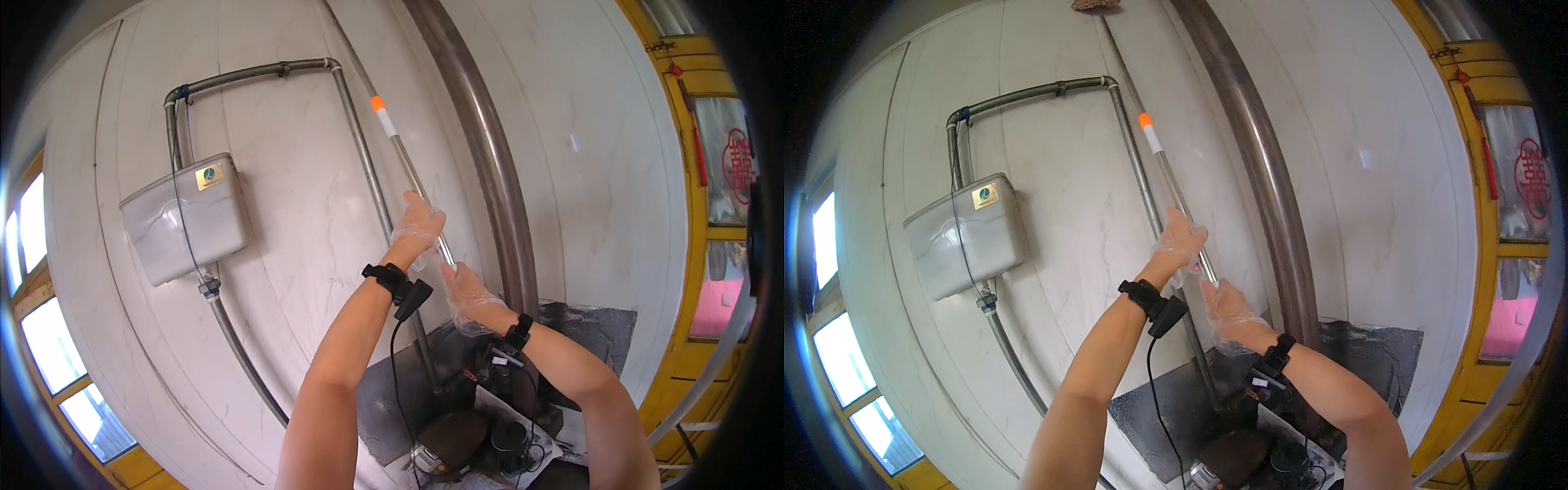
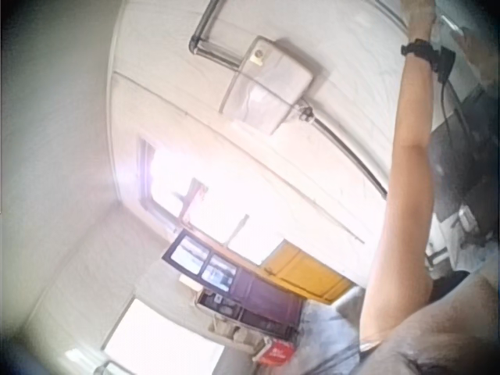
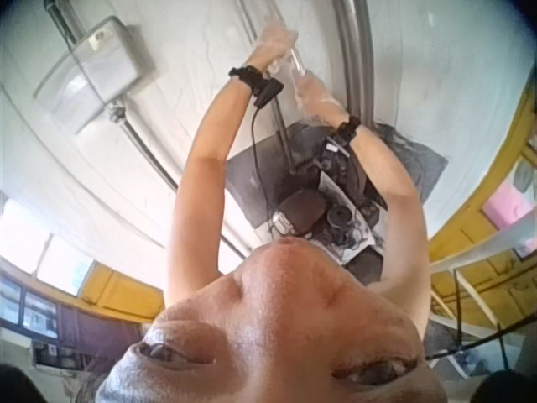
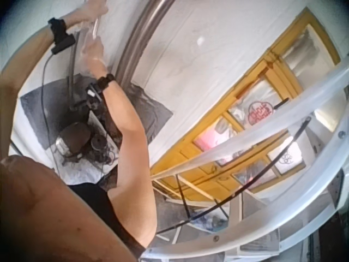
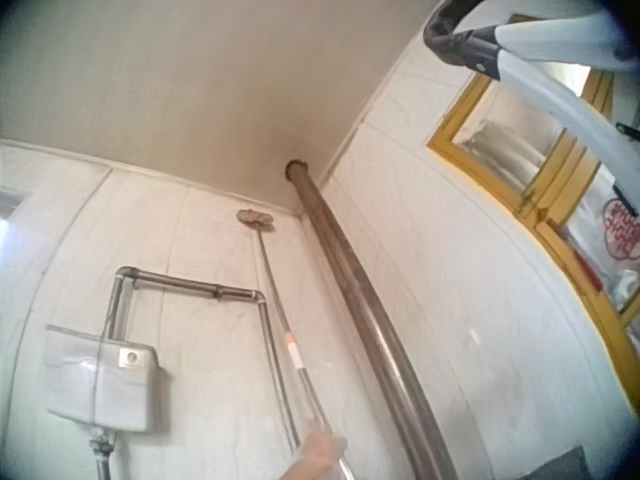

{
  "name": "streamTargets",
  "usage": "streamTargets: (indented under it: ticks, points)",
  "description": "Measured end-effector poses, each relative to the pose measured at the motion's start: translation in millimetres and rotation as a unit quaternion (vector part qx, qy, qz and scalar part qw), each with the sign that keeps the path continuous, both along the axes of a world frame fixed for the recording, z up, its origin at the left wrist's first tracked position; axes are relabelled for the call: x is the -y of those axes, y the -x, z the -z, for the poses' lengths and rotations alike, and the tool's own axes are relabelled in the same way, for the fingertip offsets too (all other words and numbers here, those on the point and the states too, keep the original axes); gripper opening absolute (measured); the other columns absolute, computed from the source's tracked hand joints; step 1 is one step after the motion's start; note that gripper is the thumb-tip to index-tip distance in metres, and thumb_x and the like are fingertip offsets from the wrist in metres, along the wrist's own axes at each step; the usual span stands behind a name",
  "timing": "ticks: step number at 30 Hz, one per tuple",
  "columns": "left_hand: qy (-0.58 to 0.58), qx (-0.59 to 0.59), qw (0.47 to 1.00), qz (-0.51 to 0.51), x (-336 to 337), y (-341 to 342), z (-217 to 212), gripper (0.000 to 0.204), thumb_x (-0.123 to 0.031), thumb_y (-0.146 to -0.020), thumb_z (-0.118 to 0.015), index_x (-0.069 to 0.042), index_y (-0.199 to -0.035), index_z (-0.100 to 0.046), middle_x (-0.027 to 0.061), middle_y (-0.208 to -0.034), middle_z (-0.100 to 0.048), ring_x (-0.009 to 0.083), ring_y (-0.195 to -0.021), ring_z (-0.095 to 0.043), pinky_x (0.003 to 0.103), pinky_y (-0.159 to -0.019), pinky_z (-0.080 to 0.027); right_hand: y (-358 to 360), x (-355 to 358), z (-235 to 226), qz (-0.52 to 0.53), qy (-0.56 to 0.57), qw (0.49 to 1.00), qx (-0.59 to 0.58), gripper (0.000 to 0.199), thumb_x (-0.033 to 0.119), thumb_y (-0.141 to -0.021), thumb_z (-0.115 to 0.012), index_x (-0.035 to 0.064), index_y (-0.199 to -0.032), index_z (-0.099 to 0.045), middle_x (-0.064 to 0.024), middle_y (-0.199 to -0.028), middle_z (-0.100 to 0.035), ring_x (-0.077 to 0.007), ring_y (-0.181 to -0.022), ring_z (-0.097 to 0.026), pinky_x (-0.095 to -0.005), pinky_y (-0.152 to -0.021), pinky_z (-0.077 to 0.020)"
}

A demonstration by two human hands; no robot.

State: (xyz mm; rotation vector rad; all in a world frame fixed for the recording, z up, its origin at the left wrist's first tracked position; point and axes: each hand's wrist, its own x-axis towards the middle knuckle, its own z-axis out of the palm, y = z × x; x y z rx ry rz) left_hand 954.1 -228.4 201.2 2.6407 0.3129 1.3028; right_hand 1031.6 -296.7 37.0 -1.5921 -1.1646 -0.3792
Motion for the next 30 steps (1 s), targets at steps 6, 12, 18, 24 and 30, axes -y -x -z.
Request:
streamTargets:
  ticks: [6,12,18,24,30]
  points:
    - [-0.102,0.129,0.986,-0.029,-10.9,39.1,-79.0,0.050,-0.020,-0.084,-0.054,0.013,-0.113,-0.029,0.0301,-0.088,-0.059,0.0455,-0.098,-0.062,0.046,-0.084,-0.049,88.5,42.5,-116.3,-0.085,-0.032,0.995,-0.038,0.050,0.048,-0.099,-0.042,0.0000,-0.101,-0.055,-0.0242,-0.083,-0.063,-0.0418,-0.079,-0.063,-0.0458,-0.064,-0.0496]
    - [0.142,0.084,0.985,-0.039,6.1,103.6,-88.5,0.043,-0.019,-0.085,-0.053,0.010,-0.112,-0.034,0.0268,-0.091,-0.063,0.0396,-0.084,-0.068,0.045,-0.076,-0.053,113.0,-7.0,-118.8,-0.150,0.051,0.982,-0.106,0.046,0.045,-0.099,-0.044,0.0006,-0.102,-0.055,-0.0220,-0.085,-0.063,-0.0383,-0.082,-0.065,-0.0439,-0.064,-0.0505]
    - [0.091,0.111,0.981,-0.129,-24.3,194.7,-85.1,0.039,-0.017,-0.087,-0.051,0.009,-0.111,-0.035,0.0250,-0.088,-0.065,0.0356,-0.071,-0.069,0.042,-0.069,-0.054,210.9,-13.5,-118.8,-0.236,0.028,0.965,-0.111,0.050,0.048,-0.099,-0.042,-0.0013,-0.102,-0.053,-0.0202,-0.079,-0.061,-0.0346,-0.068,-0.064,-0.0430,-0.058,-0.0490]
    - [0.134,0.137,0.981,-0.043,-14.0,291.9,-87.2,0.041,-0.018,-0.086,-0.053,0.011,-0.109,-0.035,0.0281,-0.086,-0.064,0.0393,-0.076,-0.069,0.041,-0.062,-0.055,293.8,-15.6,-122.9,-0.229,-0.053,0.971,-0.037,0.053,0.050,-0.098,-0.040,-0.0011,-0.097,-0.051,-0.0170,-0.072,-0.060,-0.0296,-0.045,-0.057,-0.0425,-0.046,-0.0459]
    - [0.115,0.160,0.978,-0.062,-36.6,370.6,-77.2,0.043,-0.018,-0.085,-0.054,0.012,-0.109,-0.034,0.0302,-0.086,-0.063,0.0398,-0.072,-0.068,0.044,-0.066,-0.056,372.0,-14.5,-111.4,-0.172,0.044,0.982,-0.065,0.052,0.051,-0.098,-0.041,0.0005,-0.094,-0.052,-0.0164,-0.076,-0.056,-0.0230,-0.064,-0.054,-0.0415,-0.059,-0.0450]
